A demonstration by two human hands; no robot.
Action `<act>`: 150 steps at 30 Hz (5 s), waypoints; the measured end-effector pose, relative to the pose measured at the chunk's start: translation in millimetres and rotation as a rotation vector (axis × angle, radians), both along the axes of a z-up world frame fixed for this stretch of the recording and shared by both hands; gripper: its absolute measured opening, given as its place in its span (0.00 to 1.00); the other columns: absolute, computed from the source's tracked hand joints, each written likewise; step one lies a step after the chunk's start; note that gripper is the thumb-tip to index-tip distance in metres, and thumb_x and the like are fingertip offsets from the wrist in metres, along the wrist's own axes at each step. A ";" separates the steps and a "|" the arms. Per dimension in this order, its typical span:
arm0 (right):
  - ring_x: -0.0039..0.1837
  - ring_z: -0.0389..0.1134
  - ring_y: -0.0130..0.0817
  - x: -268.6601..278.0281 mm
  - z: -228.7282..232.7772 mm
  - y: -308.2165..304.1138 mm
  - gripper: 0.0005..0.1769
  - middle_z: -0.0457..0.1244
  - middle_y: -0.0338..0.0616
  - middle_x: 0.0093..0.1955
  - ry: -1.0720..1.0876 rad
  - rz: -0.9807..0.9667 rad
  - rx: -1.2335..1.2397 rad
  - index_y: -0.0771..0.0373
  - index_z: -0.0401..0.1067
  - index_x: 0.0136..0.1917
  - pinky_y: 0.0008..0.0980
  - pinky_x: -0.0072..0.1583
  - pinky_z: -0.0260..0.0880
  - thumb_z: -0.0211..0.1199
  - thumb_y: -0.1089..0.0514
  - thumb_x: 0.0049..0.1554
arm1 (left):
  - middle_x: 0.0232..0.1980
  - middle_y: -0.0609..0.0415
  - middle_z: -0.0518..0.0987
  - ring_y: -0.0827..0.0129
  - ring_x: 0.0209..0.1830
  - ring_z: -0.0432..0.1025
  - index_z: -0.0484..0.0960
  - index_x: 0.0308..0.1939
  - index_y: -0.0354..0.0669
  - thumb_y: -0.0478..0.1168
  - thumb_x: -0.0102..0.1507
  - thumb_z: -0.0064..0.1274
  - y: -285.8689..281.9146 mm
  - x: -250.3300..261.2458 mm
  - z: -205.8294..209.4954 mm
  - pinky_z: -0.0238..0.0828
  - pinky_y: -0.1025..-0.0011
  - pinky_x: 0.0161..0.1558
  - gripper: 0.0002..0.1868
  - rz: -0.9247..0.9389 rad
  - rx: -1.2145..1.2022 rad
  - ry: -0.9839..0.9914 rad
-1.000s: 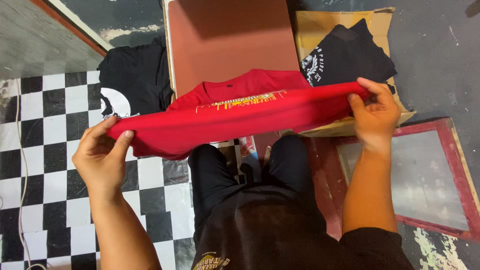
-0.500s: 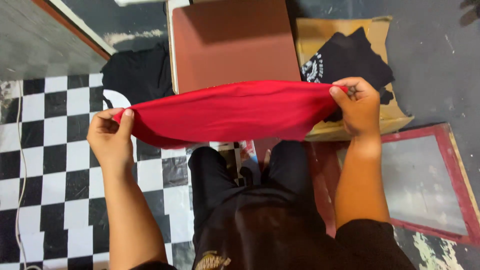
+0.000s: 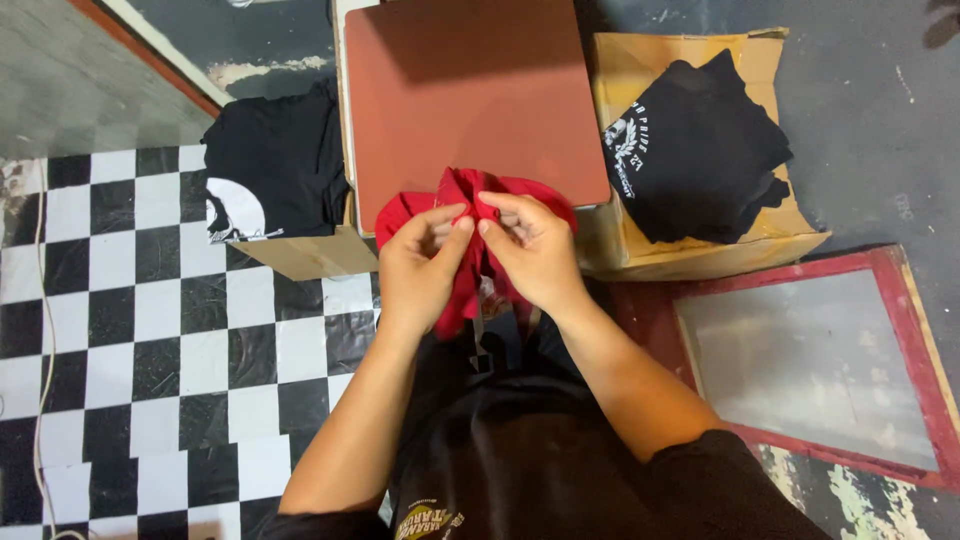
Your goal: Folding and inspecting printed t-shirts in a workspace.
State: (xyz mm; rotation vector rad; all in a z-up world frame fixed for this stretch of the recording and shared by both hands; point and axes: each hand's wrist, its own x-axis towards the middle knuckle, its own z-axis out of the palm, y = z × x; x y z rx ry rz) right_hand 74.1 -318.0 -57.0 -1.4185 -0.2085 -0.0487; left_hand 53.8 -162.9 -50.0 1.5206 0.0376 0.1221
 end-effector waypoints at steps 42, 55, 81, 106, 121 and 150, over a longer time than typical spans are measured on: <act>0.57 0.65 0.29 -15.8 -3.1 -82.8 0.10 0.65 0.45 0.53 -0.121 0.459 0.065 0.71 0.73 0.54 0.28 0.62 0.65 0.60 0.74 0.58 | 0.59 0.51 0.72 0.51 0.61 0.62 0.89 0.46 0.50 0.57 0.48 0.71 59.2 -0.1 -28.0 0.55 0.53 0.61 0.26 -0.595 0.912 -0.171; 0.55 0.66 0.28 -2.8 -0.9 -135.2 0.08 0.66 0.44 0.52 -0.220 0.144 -0.051 0.68 0.73 0.52 0.28 0.61 0.66 0.65 0.70 0.58 | 0.45 0.50 0.82 0.59 0.43 0.78 0.86 0.40 0.37 0.47 0.58 0.65 79.7 -16.4 38.9 0.74 0.65 0.44 0.16 -0.499 0.679 -0.053; 0.56 0.71 0.37 -15.9 22.7 -51.7 0.09 0.69 0.46 0.51 -0.403 -0.025 -0.683 0.64 0.75 0.52 0.32 0.59 0.69 0.67 0.66 0.57 | 0.40 0.51 0.82 0.57 0.37 0.78 0.84 0.36 0.38 0.45 0.61 0.66 143.8 -64.4 70.8 0.75 0.64 0.38 0.13 -0.071 1.098 -0.309; 0.39 0.66 0.27 23.2 -36.1 176.6 0.12 0.68 0.42 0.41 -0.271 0.609 -0.630 0.63 0.77 0.52 0.29 0.42 0.68 0.67 0.64 0.53 | 0.41 0.51 0.81 0.58 0.44 0.74 0.88 0.46 0.44 0.45 0.62 0.61 359.9 -78.6 38.5 0.72 0.60 0.45 0.12 0.044 1.135 0.171; 0.51 0.70 0.27 146.8 -13.9 265.0 0.12 0.66 0.45 0.58 -0.425 0.215 -0.444 0.66 0.76 0.58 0.24 0.49 0.75 0.65 0.71 0.61 | 0.43 0.50 0.80 0.57 0.41 0.75 0.84 0.46 0.41 0.33 0.70 0.66 410.5 55.3 31.4 0.72 0.59 0.45 0.05 0.592 0.971 -0.114; 0.49 0.70 0.23 14.6 -67.8 -37.5 0.06 0.67 0.39 0.51 -0.096 -0.127 -0.430 0.65 0.77 0.54 0.22 0.51 0.69 0.66 0.67 0.62 | 0.53 0.49 0.83 0.62 0.51 0.79 0.84 0.52 0.39 0.36 0.67 0.60 135.6 -24.6 -31.3 0.74 0.68 0.49 0.10 0.181 0.574 -0.184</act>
